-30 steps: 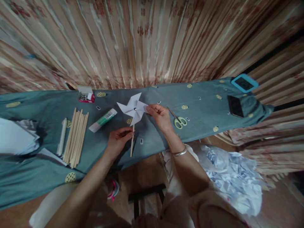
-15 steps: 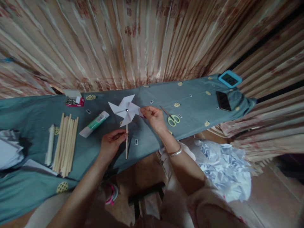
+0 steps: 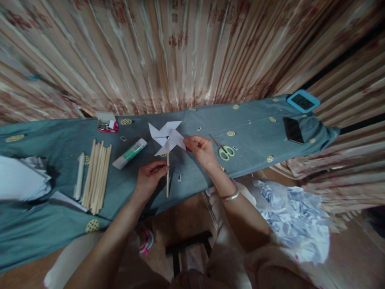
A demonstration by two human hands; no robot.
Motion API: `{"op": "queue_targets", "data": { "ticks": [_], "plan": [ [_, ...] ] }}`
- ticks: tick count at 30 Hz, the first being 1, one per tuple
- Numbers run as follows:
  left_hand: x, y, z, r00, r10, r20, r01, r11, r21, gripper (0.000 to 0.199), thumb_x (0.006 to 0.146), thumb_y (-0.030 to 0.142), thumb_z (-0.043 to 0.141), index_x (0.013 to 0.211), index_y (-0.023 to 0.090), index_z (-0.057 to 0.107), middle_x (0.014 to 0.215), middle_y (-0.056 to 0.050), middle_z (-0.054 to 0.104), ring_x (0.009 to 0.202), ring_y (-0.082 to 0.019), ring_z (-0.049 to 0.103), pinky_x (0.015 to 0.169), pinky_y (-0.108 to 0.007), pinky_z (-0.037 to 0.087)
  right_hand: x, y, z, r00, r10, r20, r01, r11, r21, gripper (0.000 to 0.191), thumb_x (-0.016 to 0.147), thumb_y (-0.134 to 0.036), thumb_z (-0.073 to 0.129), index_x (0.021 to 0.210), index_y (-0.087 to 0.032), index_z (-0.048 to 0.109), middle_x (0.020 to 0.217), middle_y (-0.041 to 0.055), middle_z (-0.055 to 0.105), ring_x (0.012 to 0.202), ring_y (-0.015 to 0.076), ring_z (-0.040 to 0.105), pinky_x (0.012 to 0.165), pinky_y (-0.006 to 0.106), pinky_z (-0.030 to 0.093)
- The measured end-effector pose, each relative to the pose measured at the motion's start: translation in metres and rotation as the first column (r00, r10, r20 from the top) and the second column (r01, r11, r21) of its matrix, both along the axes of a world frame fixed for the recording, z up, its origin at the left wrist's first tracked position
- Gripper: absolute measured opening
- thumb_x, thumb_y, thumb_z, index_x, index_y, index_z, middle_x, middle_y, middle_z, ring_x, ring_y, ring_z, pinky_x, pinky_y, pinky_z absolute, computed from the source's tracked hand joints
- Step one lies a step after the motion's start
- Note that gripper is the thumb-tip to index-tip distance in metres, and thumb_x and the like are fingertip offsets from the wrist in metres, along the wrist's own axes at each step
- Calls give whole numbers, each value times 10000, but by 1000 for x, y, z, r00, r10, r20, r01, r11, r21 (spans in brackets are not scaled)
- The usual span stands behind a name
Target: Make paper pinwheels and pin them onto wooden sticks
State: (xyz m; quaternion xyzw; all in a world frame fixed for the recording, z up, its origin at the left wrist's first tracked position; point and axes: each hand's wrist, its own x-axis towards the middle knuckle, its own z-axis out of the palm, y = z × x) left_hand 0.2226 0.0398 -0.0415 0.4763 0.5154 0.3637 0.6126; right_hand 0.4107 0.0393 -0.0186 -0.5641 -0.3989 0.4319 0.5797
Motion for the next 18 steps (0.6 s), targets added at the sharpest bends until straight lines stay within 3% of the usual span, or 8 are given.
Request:
{"op": "queue_targets", "data": {
  "ticks": [8, 18],
  "plan": [
    [1, -1, 0, 1000, 5, 2, -5, 1000, 12, 378, 503, 461, 855, 716, 175, 730, 669, -26, 707, 594, -148, 593, 628, -276, 500, 0, -2, 0, 999, 14, -28, -15, 999, -36, 425, 616, -598, 779, 645, -192, 655, 548, -35, 607, 526, 95, 490, 540, 244, 381],
    [2, -1, -1, 999, 28, 34, -27, 1000, -6, 343, 513, 409, 843, 727, 165, 733, 657, -17, 702, 576, -134, 588, 616, -260, 498, -6, -4, -4, 997, 46, -59, -50, 996, -73, 388, 601, -553, 789, 615, -192, 649, 544, -23, 611, 521, 98, 489, 524, 243, 371]
  ]
}}
